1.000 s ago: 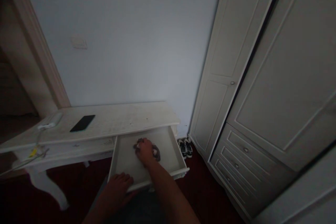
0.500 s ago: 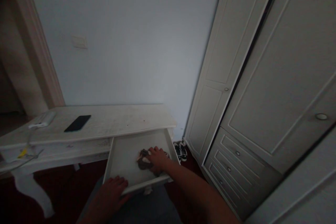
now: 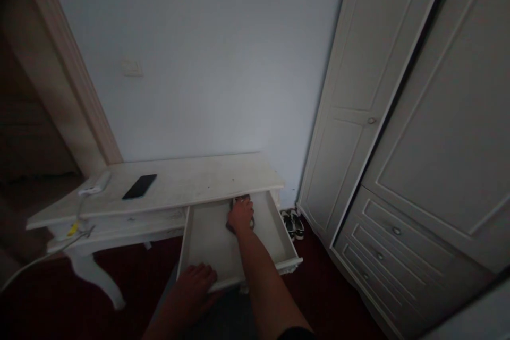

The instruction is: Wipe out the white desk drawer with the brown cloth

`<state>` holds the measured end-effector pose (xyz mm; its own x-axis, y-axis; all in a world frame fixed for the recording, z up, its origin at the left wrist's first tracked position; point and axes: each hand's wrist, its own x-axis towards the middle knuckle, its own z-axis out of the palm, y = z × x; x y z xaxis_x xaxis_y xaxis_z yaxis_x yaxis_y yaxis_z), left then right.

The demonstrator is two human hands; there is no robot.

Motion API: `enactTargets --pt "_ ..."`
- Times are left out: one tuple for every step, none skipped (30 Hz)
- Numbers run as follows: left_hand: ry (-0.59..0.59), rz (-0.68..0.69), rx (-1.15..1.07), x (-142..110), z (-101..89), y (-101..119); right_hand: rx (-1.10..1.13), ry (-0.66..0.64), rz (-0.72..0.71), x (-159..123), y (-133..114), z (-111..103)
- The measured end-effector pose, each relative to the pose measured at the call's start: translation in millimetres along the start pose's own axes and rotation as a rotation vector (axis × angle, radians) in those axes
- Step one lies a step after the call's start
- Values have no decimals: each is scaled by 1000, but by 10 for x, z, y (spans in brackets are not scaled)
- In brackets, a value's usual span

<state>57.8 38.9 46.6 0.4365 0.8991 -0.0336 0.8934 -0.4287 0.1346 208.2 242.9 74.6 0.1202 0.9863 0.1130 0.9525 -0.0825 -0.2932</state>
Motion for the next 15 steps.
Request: enactTargets --pt "14 12 8 0 13 -11 13 4 -10 -26 -60 23" --pt "34 25 16 -4 20 -19 23 5 -24 -51 -100 35" --pt "55 38 22 -11 22 -24 33 2 -41 -73 -125 39" --pt "78 50 27 -20 18 -25 41 -4 -60 -93 -139 38" --pt "95 59 31 -28 12 -24 49 -11 -80 -108 -148 34" --pt "103 65 35 -36 4 -22 56 -20 -100 -121 -157 29" --pt "101 71 38 -40 -4 -20 63 -29 -118 -129 -167 26" --pt "94 77 43 -42 -9 -19 70 -38 -135 -135 -181 26" --pt "86 84 50 -41 -10 -18 77 -47 -151 -138 -200 30" --pt "75 91 59 -37 -8 -19 85 -55 -166 -139 -222 38" --pt "68 97 69 -32 -3 -22 93 -63 -179 -138 -247 49" --pt "64 101 77 -27 5 -25 103 -70 -189 -136 -273 62" --pt "60 104 85 -23 14 -30 113 -77 -196 -133 -299 77" --pt "55 103 90 -20 26 -35 123 -84 -203 -129 -325 92" --pt "52 105 92 -18 37 -40 134 -91 -209 -125 -349 107"
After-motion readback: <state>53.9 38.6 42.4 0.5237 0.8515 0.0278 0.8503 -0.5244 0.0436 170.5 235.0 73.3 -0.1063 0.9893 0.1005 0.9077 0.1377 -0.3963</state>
